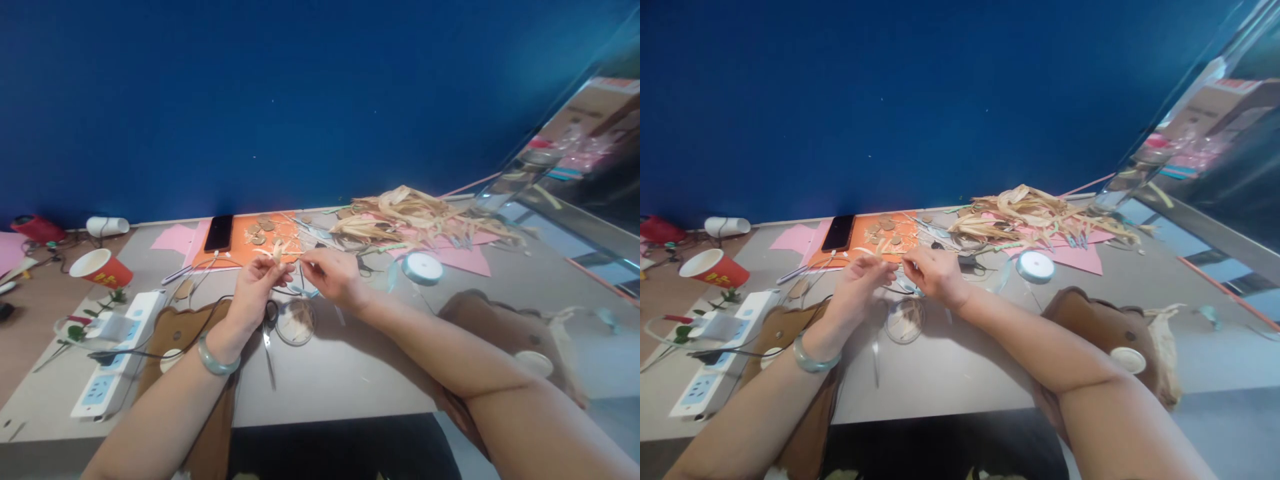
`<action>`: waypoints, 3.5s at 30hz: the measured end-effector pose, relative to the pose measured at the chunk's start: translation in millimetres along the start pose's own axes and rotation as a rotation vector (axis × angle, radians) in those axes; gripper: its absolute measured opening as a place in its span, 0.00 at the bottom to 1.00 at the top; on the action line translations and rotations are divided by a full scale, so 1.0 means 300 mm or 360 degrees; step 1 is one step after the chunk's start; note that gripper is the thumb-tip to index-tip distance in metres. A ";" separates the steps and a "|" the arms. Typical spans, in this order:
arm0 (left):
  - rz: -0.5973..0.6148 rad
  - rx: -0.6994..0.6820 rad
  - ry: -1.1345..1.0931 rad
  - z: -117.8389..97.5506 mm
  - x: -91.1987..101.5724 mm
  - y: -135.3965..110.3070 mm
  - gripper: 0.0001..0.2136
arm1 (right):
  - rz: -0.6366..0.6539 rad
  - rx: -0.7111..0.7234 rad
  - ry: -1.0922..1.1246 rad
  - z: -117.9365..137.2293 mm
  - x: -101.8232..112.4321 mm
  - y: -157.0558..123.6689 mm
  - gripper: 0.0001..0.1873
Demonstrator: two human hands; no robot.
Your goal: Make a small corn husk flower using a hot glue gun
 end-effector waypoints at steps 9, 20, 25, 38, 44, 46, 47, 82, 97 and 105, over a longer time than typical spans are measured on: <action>0.0004 0.0050 -0.0134 0.030 0.010 -0.005 0.15 | -0.0040 0.0726 -0.0649 0.054 0.018 -0.037 0.10; 0.0035 0.0235 -0.0284 0.016 -0.014 -0.012 0.12 | -0.0073 0.0662 -0.0629 0.093 0.020 -0.037 0.10; 0.0054 0.0313 -0.0364 0.005 -0.017 -0.011 0.09 | -0.0021 0.0653 -0.0501 0.091 -0.007 -0.047 0.17; 0.0026 0.0271 -0.0393 0.003 -0.001 -0.003 0.12 | 0.0257 -0.0686 0.1019 0.052 -0.021 -0.008 0.15; 0.0127 0.0320 -0.0295 0.005 -0.007 -0.013 0.12 | 0.0599 -0.1151 0.1883 0.038 -0.065 -0.001 0.17; 0.0154 0.0332 -0.0278 0.005 -0.006 -0.013 0.12 | 0.0614 -0.1174 0.1992 0.035 -0.068 -0.001 0.16; 0.0170 0.0339 -0.0274 0.005 -0.005 -0.013 0.12 | 0.0628 -0.1175 0.2038 0.034 -0.070 -0.002 0.15; 0.0004 -0.0048 0.0027 -0.033 -0.011 -0.020 0.15 | 0.0384 -0.1075 0.1645 0.045 -0.043 0.004 0.14; -0.0015 -0.0131 0.0218 -0.031 -0.002 -0.020 0.13 | 0.0424 -0.0916 0.1337 0.035 -0.023 0.010 0.16; -0.0032 -0.0201 -0.0058 -0.042 0.005 -0.006 0.13 | 0.0534 -0.0919 0.1361 0.029 -0.052 -0.001 0.20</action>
Point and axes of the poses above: each hand's wrist, its own y-axis towards the middle knuckle, its own x-axis out of the back of the hand, z = x × y, the point moved 3 cm from there along y, towards the middle knuckle, and after that the axes turned 13 degrees about -y, right-handed, at the moved point
